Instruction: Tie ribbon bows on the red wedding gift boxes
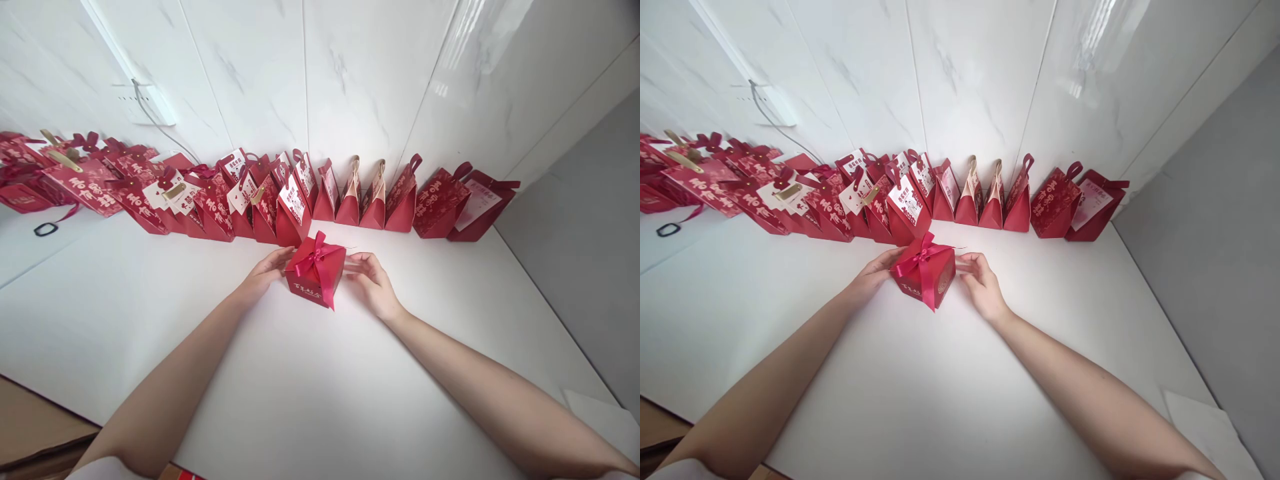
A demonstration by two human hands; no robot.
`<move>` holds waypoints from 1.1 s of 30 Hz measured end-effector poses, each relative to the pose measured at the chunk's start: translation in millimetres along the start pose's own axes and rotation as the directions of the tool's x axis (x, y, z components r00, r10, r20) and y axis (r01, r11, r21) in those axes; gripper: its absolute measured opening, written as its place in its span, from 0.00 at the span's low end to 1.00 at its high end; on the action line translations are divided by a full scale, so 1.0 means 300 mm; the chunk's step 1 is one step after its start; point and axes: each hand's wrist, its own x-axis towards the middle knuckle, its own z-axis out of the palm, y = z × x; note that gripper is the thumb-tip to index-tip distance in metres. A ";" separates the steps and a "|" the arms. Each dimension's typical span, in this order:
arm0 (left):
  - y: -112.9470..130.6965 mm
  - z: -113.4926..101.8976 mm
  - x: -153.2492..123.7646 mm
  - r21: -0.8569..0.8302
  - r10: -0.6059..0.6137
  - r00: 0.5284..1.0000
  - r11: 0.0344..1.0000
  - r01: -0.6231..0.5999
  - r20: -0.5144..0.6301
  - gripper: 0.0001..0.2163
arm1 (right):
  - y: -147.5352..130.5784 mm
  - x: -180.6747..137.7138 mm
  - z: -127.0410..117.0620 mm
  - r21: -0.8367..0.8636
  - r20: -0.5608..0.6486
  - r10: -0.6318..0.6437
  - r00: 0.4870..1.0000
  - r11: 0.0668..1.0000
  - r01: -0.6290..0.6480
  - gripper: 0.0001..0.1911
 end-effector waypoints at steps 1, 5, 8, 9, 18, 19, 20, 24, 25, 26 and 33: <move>-0.001 0.000 0.003 -0.009 0.001 0.999 1.000 -0.002 -0.032 0.24 | -0.003 0.000 -0.001 0.054 0.008 0.039 0.999 0.998 -0.039 0.14; 0.000 -0.010 0.008 -0.071 -0.054 0.994 0.996 0.048 -0.092 0.21 | -0.008 -0.002 -0.004 0.121 -0.004 0.146 0.989 0.982 -0.145 0.11; 0.003 -0.016 0.010 -0.142 -0.031 0.994 0.990 0.017 -0.101 0.22 | -0.004 0.000 -0.001 0.094 0.015 0.155 0.988 0.983 -0.156 0.08; 0.006 -0.016 0.009 -0.161 -0.026 0.994 0.987 0.009 -0.103 0.22 | -0.004 0.000 0.000 0.080 0.027 0.152 0.988 0.985 -0.153 0.08; 0.080 0.007 -0.020 -0.043 0.137 0.989 0.989 -0.139 -0.060 0.28 | -0.046 -0.056 0.011 -0.193 0.236 -0.350 0.906 0.897 0.397 0.24; 0.086 0.007 -0.024 -0.036 0.137 0.989 0.990 -0.139 -0.048 0.29 | -0.050 -0.063 0.016 -0.213 0.273 -0.404 0.873 0.860 0.464 0.31; 0.090 0.006 -0.026 -0.033 0.130 0.991 0.991 -0.131 -0.043 0.30 | -0.052 -0.068 0.021 -0.237 0.297 -0.436 0.849 0.828 0.508 0.37; 0.096 -0.007 -0.028 -0.067 0.067 0.997 0.995 -0.069 -0.030 0.37 | -0.053 -0.077 0.044 -0.349 0.271 -0.480 0.835 0.759 0.549 0.34; 0.096 -0.011 -0.028 -0.072 0.061 0.998 0.995 -0.062 -0.024 0.37 | -0.053 -0.076 0.046 -0.362 0.235 -0.491 0.839 0.757 0.544 0.30; 0.096 -0.014 -0.028 -0.064 0.067 0.997 0.996 -0.069 -0.023 0.37 | -0.053 -0.073 0.046 -0.368 0.199 -0.495 0.846 0.762 0.533 0.27; 0.116 -0.014 -0.043 0.161 0.273 0.958 0.945 -0.284 0.086 0.29 | -0.060 -0.069 0.027 -0.332 0.186 -0.437 0.880 0.815 0.475 0.13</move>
